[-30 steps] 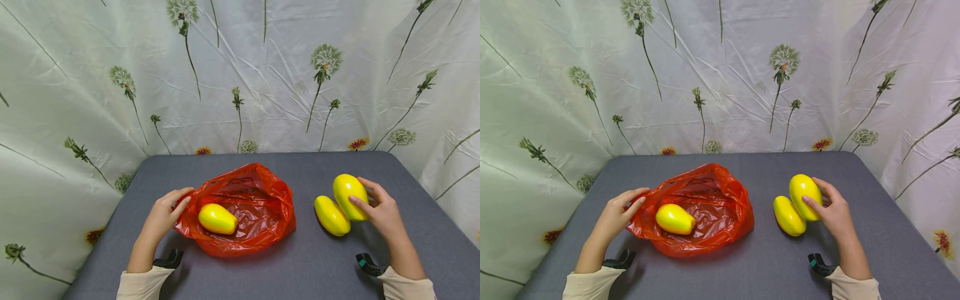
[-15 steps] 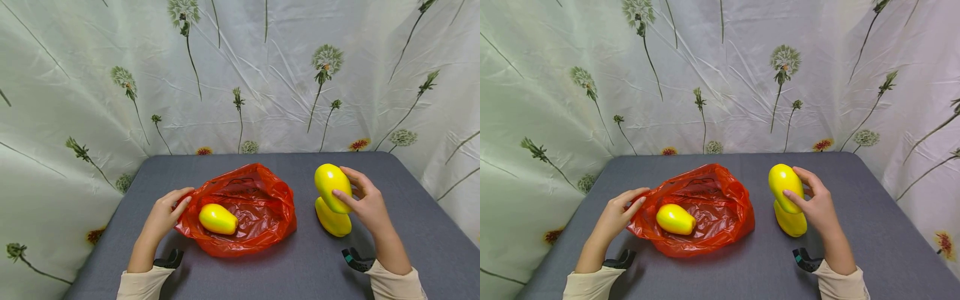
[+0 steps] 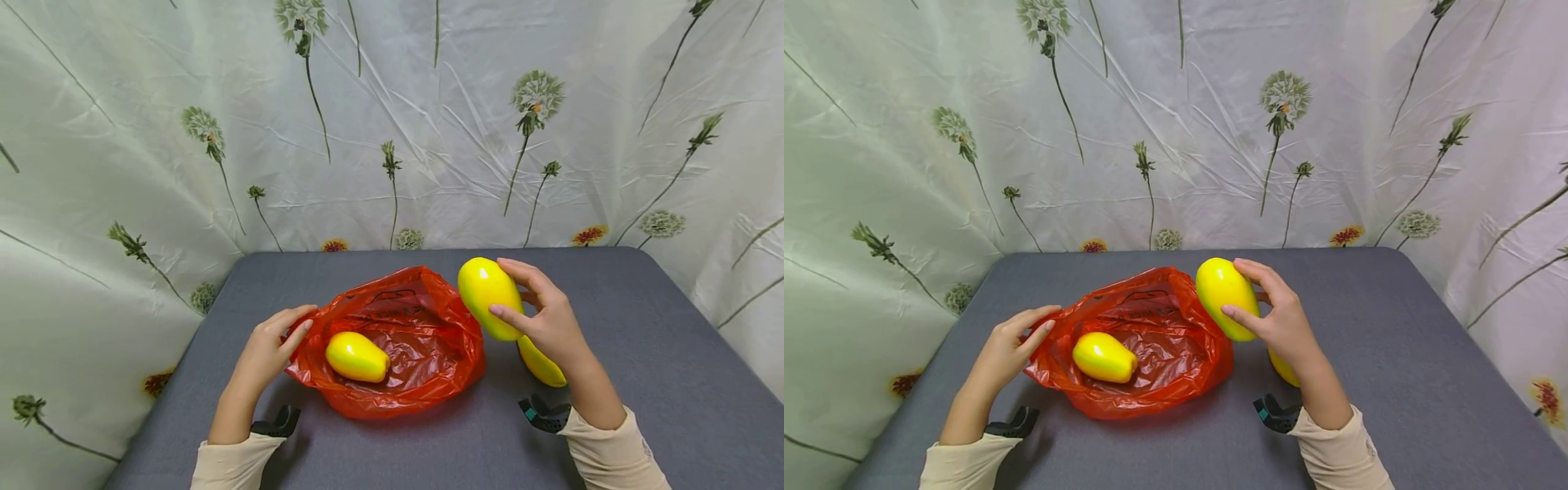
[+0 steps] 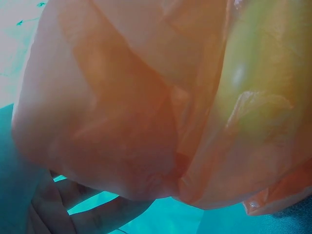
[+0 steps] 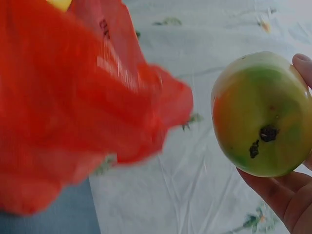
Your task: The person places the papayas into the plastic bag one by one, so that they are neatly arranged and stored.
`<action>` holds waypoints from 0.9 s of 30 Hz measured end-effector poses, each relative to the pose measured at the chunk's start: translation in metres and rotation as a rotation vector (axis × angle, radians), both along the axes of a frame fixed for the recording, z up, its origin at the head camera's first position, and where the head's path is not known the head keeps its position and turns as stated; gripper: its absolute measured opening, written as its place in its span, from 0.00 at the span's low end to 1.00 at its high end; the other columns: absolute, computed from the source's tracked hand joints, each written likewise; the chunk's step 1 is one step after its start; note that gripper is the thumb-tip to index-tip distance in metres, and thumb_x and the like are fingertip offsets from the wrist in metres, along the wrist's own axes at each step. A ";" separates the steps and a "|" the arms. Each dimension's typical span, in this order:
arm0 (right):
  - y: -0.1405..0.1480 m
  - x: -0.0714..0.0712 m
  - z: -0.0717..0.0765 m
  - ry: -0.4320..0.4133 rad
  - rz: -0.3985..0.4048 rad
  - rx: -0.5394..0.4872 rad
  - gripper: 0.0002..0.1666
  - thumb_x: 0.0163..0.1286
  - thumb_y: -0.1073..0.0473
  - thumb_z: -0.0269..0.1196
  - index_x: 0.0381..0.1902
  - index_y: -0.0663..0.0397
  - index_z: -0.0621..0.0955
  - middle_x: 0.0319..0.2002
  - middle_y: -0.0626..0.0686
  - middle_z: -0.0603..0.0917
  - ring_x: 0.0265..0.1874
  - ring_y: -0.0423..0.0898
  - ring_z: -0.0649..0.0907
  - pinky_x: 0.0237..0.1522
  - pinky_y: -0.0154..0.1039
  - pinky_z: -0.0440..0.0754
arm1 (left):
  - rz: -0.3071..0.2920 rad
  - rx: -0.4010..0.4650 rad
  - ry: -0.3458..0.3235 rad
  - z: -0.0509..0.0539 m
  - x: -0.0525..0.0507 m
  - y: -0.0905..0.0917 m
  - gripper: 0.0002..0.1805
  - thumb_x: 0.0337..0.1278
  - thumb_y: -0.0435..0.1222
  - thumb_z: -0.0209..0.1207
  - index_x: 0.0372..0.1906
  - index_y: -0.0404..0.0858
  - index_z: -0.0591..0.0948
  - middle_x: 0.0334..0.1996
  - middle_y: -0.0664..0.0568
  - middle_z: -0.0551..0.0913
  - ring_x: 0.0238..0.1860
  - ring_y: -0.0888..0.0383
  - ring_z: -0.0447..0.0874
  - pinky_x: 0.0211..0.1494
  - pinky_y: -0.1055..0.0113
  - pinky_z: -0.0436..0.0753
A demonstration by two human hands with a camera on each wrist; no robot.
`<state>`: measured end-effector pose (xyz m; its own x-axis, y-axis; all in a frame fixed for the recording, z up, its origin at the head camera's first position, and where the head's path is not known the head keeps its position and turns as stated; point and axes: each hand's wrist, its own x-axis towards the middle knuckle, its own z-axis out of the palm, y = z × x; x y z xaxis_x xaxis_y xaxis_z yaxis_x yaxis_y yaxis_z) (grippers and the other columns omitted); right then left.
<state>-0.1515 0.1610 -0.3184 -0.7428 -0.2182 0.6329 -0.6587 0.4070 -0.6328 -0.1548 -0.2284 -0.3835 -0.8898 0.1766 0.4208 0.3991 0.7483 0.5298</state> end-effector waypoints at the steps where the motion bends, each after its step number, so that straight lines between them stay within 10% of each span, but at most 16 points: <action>1: -0.005 0.001 0.003 0.009 0.017 -0.004 0.36 0.44 0.79 0.67 0.55 0.71 0.70 0.51 0.63 0.73 0.47 0.35 0.72 0.41 0.24 0.73 | 0.001 -0.001 0.000 0.000 0.000 0.000 0.17 0.54 0.34 0.59 0.52 0.42 0.78 0.45 0.50 0.80 0.45 0.53 0.77 0.43 0.55 0.79; 7: -0.031 -0.001 0.005 0.000 0.122 -0.039 0.36 0.44 0.78 0.67 0.55 0.71 0.70 0.53 0.61 0.73 0.49 0.44 0.73 0.42 0.29 0.75 | -0.002 -0.004 -0.003 0.001 0.000 0.001 0.18 0.54 0.34 0.59 0.52 0.41 0.78 0.45 0.50 0.79 0.45 0.52 0.77 0.42 0.55 0.79; 27: -0.107 -0.034 -0.057 -0.290 0.258 -0.018 0.33 0.56 0.58 0.66 0.58 0.58 0.68 0.54 0.52 0.71 0.49 0.46 0.73 0.48 0.44 0.74 | -0.002 -0.013 0.008 -0.001 -0.001 0.000 0.18 0.54 0.34 0.60 0.52 0.41 0.78 0.45 0.49 0.79 0.45 0.52 0.77 0.43 0.54 0.78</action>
